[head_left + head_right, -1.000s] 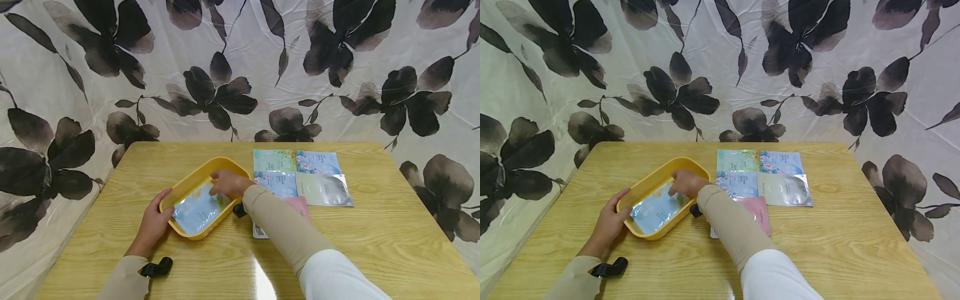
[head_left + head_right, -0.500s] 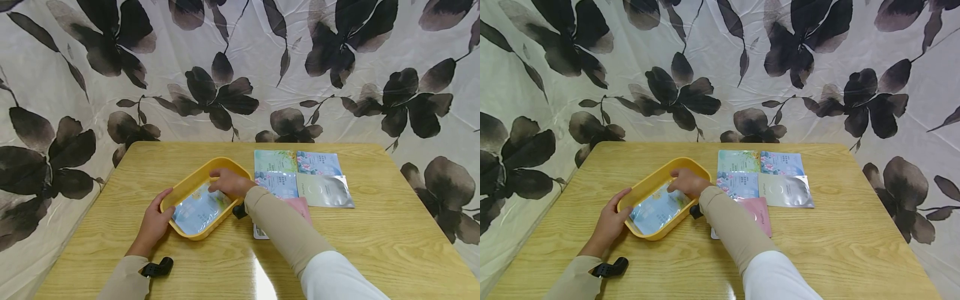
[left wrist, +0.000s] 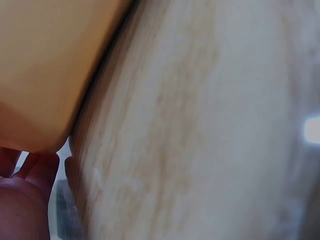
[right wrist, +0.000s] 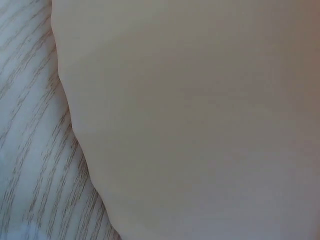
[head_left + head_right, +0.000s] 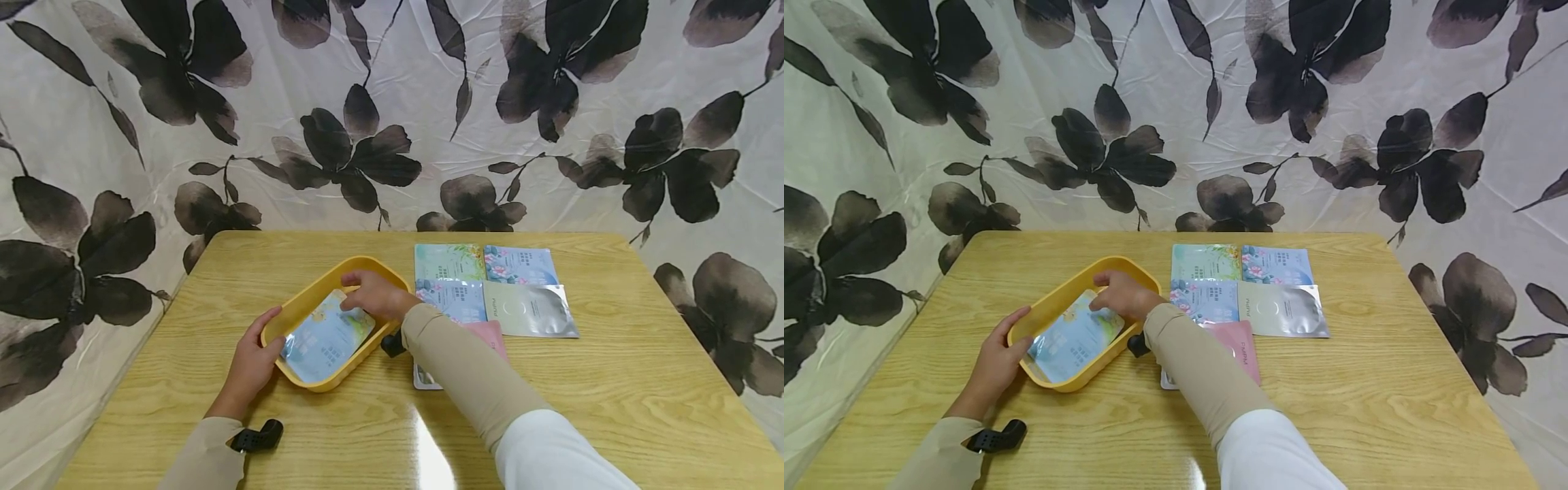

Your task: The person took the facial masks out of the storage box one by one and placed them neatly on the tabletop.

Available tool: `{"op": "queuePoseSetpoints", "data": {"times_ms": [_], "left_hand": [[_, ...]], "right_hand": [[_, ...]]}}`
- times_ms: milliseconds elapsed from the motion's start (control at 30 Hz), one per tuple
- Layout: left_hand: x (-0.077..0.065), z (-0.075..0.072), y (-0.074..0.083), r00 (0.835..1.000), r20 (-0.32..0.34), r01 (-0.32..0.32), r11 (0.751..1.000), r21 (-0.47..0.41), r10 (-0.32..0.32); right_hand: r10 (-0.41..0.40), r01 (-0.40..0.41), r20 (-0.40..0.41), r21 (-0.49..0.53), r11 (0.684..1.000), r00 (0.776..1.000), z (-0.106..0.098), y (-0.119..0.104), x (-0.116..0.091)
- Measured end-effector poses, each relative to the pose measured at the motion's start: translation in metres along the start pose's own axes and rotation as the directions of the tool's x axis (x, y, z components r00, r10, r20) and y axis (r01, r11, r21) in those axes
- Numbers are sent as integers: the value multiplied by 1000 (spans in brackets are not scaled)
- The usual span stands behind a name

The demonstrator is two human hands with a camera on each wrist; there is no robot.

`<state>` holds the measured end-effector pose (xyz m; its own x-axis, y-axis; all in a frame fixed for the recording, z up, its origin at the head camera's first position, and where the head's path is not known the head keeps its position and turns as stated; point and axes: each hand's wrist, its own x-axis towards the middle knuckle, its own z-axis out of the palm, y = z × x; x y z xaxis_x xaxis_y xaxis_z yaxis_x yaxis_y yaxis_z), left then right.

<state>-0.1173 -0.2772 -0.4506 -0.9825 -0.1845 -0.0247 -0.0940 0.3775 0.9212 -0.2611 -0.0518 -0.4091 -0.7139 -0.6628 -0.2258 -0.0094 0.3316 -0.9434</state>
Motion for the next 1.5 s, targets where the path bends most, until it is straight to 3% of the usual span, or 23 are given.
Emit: {"op": "queuePoseSetpoints", "data": {"times_ms": [233, 533, 833, 933, 1200, 1400, 1500], "left_hand": [[1, -1, -1, 1000, 0, 11, 1000, -7, -11], [1, -1, 1, 1000, 9, 23, 1000, 1, -23], [3, -1, 1, 1000, 2, 12, 1000, 28, -12], [2, 0, 1, 1000, -3, -9, 1000, 30, 9], [0, 0, 2, 1000, 14, 9, 1000, 16, -10], [2, 0, 1, 1000, 5, 4, 1000, 8, -4], [1, -1, 2, 1000, 6, 6, 1000, -8, -6]], "right_hand": [[-25, 29, 97, -46, 998, 995, 1, -3, -1], [-8, 2, 188, 34, 999, 982, 4, -7, -2], [-37, 57, 254, -72, 996, 966, 18, -17, -5], [-36, 67, 254, -114, 991, 967, 19, -20, -6], [-10, 57, 216, -216, 975, 976, 17, -19, -10], [-43, 81, 155, -243, 967, 987, 10, -19, -16], [-64, 90, 135, -195, 977, 989, 5, -19, -20]]}}
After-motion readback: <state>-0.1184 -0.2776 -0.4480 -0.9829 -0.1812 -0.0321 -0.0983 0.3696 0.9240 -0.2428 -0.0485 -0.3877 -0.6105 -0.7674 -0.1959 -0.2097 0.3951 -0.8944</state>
